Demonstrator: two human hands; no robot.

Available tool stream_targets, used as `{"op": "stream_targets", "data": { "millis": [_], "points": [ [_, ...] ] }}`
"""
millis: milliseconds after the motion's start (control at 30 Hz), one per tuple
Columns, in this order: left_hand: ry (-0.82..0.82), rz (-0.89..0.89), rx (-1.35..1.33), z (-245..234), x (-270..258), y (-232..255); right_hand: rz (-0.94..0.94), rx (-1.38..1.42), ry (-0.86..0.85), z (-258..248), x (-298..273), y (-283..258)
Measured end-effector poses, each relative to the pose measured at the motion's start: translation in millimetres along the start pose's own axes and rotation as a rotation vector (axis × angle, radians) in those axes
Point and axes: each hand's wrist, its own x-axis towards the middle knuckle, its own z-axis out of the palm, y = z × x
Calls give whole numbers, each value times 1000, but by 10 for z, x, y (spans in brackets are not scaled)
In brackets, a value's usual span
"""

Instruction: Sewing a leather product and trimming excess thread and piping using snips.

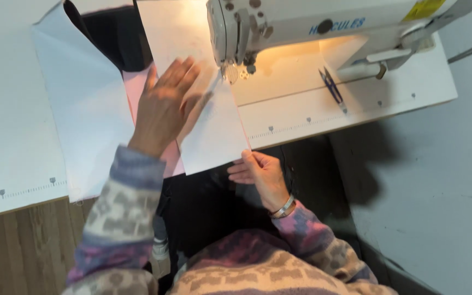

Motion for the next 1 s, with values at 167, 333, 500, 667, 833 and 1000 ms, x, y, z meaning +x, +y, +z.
{"op": "stream_targets", "data": {
  "millis": [167,333,500,667,833,1000],
  "points": [
    [-78,-157,-57,-99,-472,91,-31,-56,113,-55,-34,-73],
    [-142,-193,-37,-92,-495,41,-40,-14,111,18,-83,-139],
    [-165,-175,-75,-99,-472,-16,-159,-84,68,-10,-65,-122],
    [-184,-180,-57,-135,-519,26,-171,-107,83,-113,-110,-99],
    [-169,-101,-71,-167,-479,78,-626,-671,420,-11,-274,-368],
    [-206,-104,-34,-208,-468,139,-1125,-1540,30,27,-207,-752]
  ]
}}
